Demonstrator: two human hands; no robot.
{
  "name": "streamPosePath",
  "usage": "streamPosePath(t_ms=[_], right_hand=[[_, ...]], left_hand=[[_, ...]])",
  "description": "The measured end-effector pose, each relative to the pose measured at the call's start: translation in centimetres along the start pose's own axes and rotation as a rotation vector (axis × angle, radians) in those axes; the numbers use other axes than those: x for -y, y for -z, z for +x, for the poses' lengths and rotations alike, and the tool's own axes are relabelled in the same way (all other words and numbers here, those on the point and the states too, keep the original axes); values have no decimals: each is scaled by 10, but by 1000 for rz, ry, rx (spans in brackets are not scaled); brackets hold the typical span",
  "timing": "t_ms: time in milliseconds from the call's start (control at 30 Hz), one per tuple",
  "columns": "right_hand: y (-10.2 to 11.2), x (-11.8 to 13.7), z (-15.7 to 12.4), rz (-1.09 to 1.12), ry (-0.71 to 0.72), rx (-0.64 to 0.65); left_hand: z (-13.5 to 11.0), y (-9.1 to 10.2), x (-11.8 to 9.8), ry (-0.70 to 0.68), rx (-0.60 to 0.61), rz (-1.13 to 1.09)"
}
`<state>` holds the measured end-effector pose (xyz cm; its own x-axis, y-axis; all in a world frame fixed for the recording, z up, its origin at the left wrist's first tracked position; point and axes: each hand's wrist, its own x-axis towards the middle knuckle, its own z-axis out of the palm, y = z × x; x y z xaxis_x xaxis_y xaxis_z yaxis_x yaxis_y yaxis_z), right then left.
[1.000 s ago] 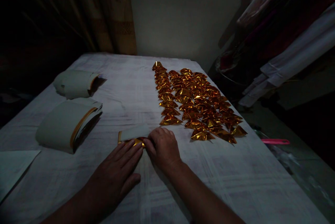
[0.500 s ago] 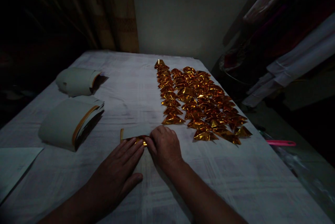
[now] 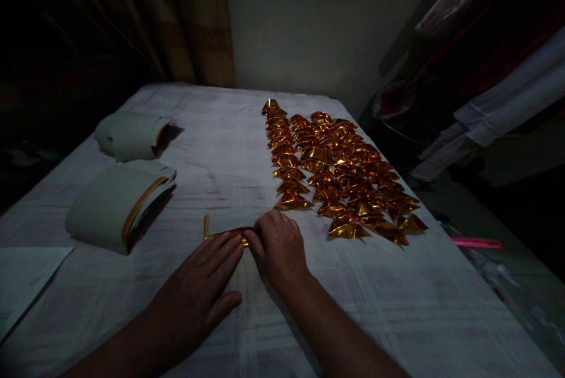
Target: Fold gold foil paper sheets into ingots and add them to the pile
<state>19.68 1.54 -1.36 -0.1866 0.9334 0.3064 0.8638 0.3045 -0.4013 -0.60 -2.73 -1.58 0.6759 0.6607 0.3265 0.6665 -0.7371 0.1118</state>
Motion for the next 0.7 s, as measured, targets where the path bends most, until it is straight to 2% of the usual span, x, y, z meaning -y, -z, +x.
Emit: streamPosePath(t_ms=[300,700], right_hand=[[-5,-3,-2,45,-42,-59],[-1,4,-8,-83,20,-16]], left_hand=[[0,-1,2,11,14,-32],[1,0,1,12,-16,-31]])
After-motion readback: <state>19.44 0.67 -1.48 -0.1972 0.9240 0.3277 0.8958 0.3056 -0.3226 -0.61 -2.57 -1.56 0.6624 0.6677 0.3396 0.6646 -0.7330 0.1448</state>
